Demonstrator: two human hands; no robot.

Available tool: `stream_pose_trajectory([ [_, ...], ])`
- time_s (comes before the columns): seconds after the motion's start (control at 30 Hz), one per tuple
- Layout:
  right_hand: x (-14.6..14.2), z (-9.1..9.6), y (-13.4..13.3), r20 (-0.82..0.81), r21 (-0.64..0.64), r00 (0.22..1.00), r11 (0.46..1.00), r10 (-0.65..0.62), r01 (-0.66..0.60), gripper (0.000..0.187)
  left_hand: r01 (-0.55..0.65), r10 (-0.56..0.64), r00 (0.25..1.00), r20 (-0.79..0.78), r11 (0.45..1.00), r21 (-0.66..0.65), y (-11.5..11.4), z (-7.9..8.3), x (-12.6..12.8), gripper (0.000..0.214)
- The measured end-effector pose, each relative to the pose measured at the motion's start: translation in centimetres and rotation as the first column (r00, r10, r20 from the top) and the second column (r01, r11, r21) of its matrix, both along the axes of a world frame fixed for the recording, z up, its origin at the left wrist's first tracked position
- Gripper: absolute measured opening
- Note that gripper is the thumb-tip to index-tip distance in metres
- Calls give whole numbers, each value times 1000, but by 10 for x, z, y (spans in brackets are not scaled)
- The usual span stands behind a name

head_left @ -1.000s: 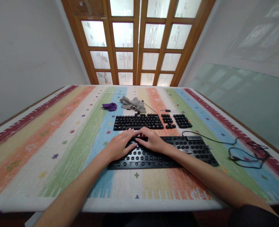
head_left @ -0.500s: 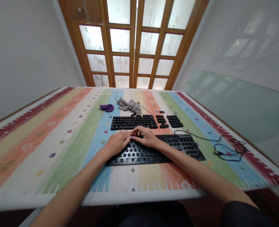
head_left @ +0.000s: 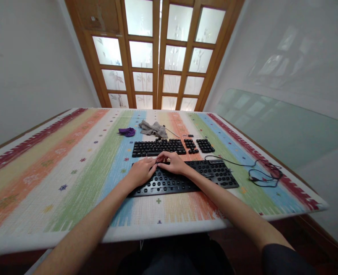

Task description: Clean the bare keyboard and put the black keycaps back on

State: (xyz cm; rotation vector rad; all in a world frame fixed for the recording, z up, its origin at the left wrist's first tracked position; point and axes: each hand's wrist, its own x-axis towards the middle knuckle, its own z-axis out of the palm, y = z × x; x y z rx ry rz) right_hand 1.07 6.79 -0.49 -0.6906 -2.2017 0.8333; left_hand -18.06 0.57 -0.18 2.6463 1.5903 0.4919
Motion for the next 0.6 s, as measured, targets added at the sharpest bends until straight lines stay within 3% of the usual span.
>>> stream_pose_trajectory([
  [0.23, -1, -7, 6, -123, -192, 992, 981, -33, 9, 35, 133, -126, 988, -91, 988, 77, 0, -4, -3, 62],
  [0.43, -2, -8, 5, -133, -184, 989, 982, -59, 34, 35, 169, -158, 978, -133, 982, 79, -5, -3, -3, 79],
  [0.6, -3, -8, 4, -112, -169, 991, 984, -71, 51, 36, 170, -171, 981, -93, 985, -18, -7, -2, -2, 89],
])
